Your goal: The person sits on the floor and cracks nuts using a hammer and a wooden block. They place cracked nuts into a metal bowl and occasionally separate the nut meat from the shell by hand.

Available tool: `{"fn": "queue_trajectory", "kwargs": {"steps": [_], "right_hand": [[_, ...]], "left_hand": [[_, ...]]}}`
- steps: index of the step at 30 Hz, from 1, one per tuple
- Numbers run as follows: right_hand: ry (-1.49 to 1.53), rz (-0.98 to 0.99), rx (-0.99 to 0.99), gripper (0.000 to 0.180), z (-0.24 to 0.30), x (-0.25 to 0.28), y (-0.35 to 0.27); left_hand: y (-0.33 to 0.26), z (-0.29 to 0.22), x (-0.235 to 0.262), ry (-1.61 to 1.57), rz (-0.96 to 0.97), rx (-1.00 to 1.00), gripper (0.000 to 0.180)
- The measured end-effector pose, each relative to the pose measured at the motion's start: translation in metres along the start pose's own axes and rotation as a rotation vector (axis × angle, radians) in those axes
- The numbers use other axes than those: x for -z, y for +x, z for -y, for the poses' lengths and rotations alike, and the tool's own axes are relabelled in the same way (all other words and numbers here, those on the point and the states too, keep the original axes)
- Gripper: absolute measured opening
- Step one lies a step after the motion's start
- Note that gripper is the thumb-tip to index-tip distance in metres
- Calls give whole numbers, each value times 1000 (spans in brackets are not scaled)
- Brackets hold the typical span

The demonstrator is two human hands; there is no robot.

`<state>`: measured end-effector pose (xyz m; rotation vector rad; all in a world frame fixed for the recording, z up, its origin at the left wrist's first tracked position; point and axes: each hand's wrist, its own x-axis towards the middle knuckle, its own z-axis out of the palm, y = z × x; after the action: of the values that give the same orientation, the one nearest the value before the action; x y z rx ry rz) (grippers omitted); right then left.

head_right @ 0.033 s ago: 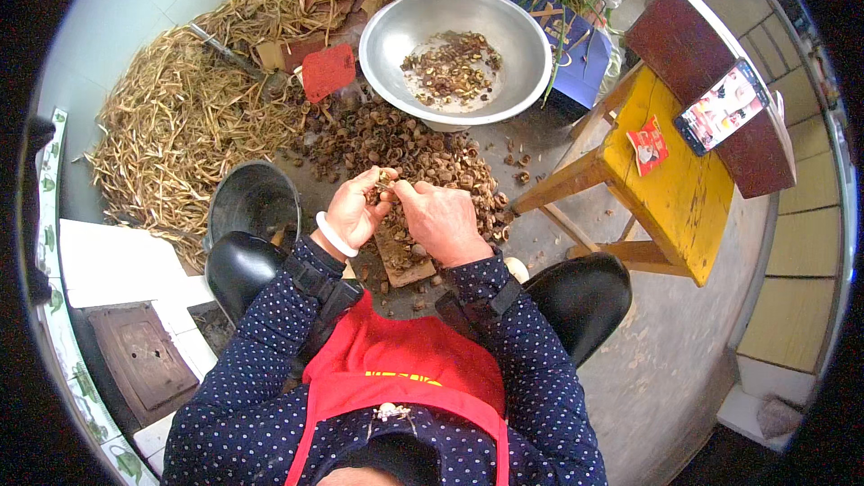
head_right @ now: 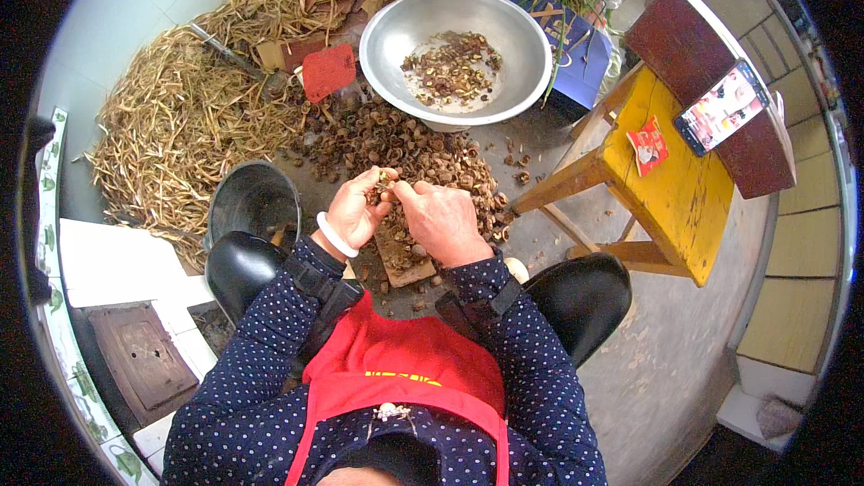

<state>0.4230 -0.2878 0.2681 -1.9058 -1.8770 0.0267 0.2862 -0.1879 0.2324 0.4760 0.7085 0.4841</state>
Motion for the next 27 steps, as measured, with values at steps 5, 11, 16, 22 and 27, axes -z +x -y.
{"fn": "queue_trajectory", "kwargs": {"steps": [5,11,16,22,27], "right_hand": [[-50,-6,-9,19,2,9,1],[-82,24,-108,10,4,13,1],[-127,49,-155,8,6,10,0],[-156,80,-137,10,10,5,-3],[-170,98,-116,9,11,1,-3]], "left_hand": [[1,4,-3,-39,-12,-75,29],[1,4,-3,-18,-6,-79,30],[-2,8,-10,35,-41,-139,29],[-5,15,-16,117,-73,-211,29],[-5,13,-13,83,-55,-187,27]]}}
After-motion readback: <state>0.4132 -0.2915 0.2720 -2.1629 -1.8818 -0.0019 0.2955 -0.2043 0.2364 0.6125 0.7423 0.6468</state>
